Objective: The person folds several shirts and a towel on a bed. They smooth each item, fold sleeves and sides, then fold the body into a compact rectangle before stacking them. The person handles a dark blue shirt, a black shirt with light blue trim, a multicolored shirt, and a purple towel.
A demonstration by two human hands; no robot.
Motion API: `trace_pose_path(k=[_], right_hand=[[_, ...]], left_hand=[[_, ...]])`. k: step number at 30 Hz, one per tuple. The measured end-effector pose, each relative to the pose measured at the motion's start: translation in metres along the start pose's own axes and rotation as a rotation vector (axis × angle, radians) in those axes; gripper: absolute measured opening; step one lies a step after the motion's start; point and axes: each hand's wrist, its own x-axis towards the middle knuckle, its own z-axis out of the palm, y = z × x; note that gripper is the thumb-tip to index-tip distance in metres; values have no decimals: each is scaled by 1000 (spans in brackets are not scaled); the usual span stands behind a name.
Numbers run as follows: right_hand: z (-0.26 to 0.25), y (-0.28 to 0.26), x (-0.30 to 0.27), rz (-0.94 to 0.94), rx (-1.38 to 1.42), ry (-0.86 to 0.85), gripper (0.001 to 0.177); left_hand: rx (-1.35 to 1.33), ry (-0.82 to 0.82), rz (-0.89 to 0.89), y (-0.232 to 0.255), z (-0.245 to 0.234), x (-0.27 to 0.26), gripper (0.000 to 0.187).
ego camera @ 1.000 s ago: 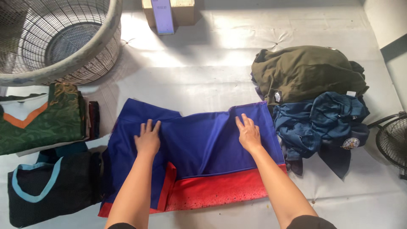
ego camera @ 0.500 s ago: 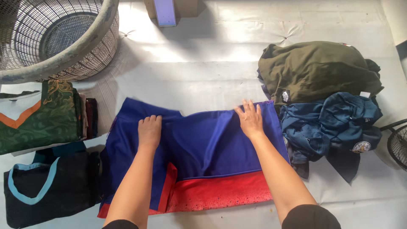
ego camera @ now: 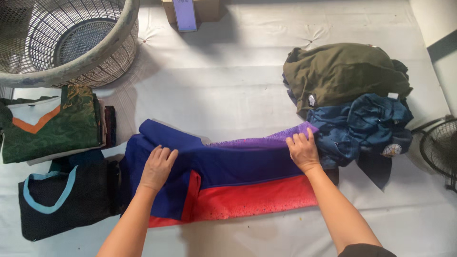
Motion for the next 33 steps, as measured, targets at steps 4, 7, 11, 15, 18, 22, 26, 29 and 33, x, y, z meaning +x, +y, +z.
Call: trace_pose_path(k=[4, 7, 11, 15, 18, 22, 26, 29, 33], right_hand=[[-10, -12, -57, 31, 3, -51, 6], [-6, -19, -84, 113, -20, -94, 8], [0, -26, -102, 214, 5, -61, 16], [-4, -37, -118, 280, 22, -142, 16], [-9, -46, -119, 324, 31, -155, 18], [-13, -73, -91, 344, 166, -47, 17], [-16, -125, -31, 290, 391, 15, 18], [-22, -176, 15, 329, 551, -37, 18], [-30, -236, 69, 306, 679, -79, 20]], left_hand=[[-20, -51, 34, 19, -13, -44, 30], [-11, -40, -3, 30, -15, -66, 27], [43, -98, -55, 32, -9, -76, 25], [75, -191, -82, 40, -5, -86, 36], [-4, -137, -140, 47, -7, -98, 43], [-67, -33, -258, 54, -12, -112, 45], [-131, -17, -452, 52, -15, -129, 45], [-186, -52, -579, 48, -7, -146, 45], [-142, -202, -626, 40, 20, -175, 47]])
